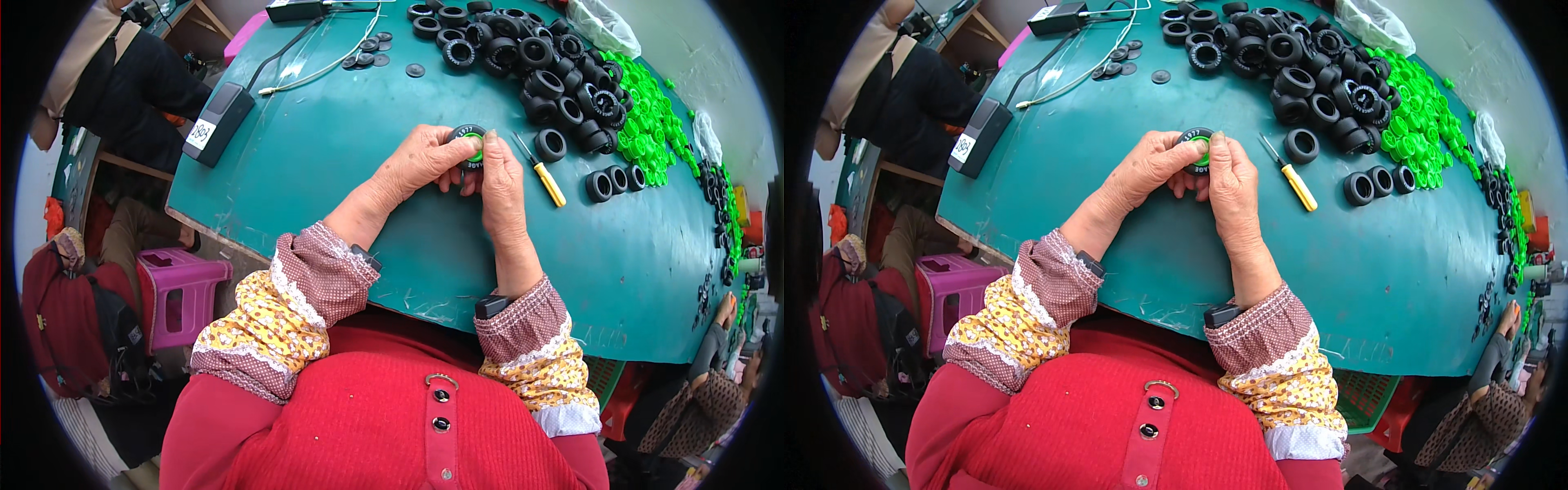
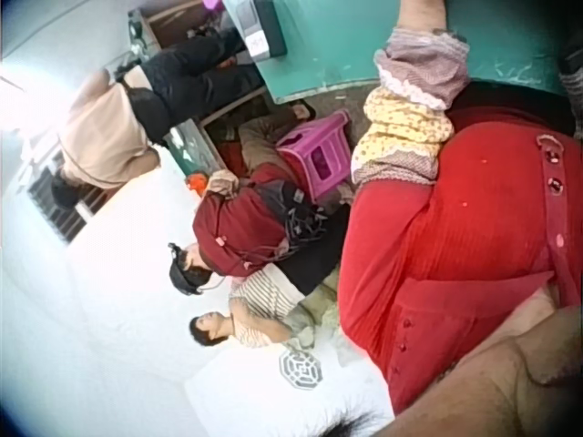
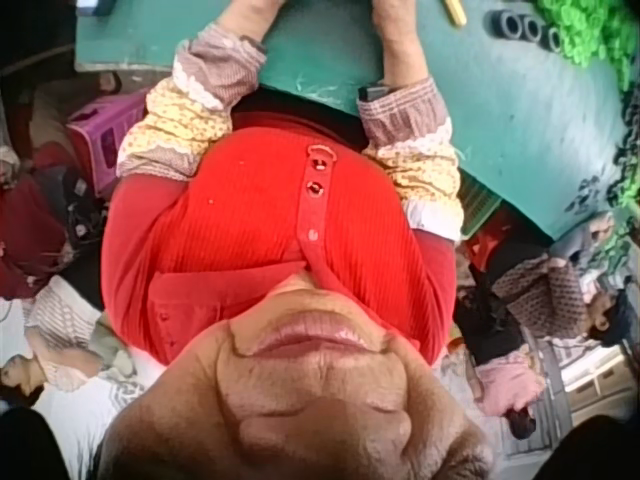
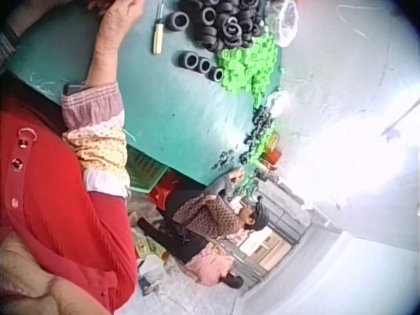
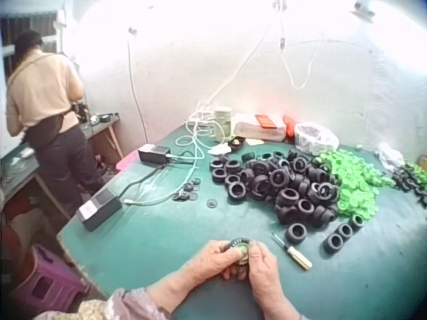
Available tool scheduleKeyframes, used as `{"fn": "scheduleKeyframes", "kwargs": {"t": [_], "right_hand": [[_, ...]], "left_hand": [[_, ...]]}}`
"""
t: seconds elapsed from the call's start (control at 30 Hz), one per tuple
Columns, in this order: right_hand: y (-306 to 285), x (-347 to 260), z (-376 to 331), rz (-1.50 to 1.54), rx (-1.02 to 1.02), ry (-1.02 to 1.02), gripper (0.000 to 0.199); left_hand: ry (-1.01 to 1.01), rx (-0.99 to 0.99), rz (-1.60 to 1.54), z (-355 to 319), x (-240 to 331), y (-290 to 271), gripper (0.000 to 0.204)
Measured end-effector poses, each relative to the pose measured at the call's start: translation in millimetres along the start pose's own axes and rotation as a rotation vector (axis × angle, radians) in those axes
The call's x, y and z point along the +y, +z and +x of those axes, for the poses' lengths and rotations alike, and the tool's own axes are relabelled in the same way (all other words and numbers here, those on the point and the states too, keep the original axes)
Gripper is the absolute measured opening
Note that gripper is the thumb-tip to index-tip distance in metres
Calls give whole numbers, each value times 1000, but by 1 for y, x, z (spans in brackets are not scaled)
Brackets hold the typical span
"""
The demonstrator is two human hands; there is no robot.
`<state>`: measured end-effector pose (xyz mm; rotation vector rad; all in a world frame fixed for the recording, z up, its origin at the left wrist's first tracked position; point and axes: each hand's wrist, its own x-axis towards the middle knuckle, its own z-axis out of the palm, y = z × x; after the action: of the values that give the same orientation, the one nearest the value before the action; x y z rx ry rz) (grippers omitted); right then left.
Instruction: The person is assembling small toy wheels by inserting green plastic hubs into black rubber tires and using a small screwdriver-like tool for adjustment.
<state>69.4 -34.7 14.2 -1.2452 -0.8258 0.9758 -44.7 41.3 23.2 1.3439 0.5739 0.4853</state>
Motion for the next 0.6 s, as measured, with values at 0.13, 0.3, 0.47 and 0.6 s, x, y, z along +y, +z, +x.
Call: {"fn": "scheduleKeyframes", "kwargs": {"t": [0.13,0.3,0.47,0.6], "right_hand": [[5,3,0,-100,27,-104,35],[6,-2,-4,-206,77,-129,36],[10,-3,-6,-123,97,-158,35],[11,-6,-7,-76,94,-136,35]], "left_hand": [[15,89,44,3,-5,2,42],[78,86,130,3,-9,5,47],[105,56,61,4,-8,7,48],[110,49,32,2,-6,9,46]]}}
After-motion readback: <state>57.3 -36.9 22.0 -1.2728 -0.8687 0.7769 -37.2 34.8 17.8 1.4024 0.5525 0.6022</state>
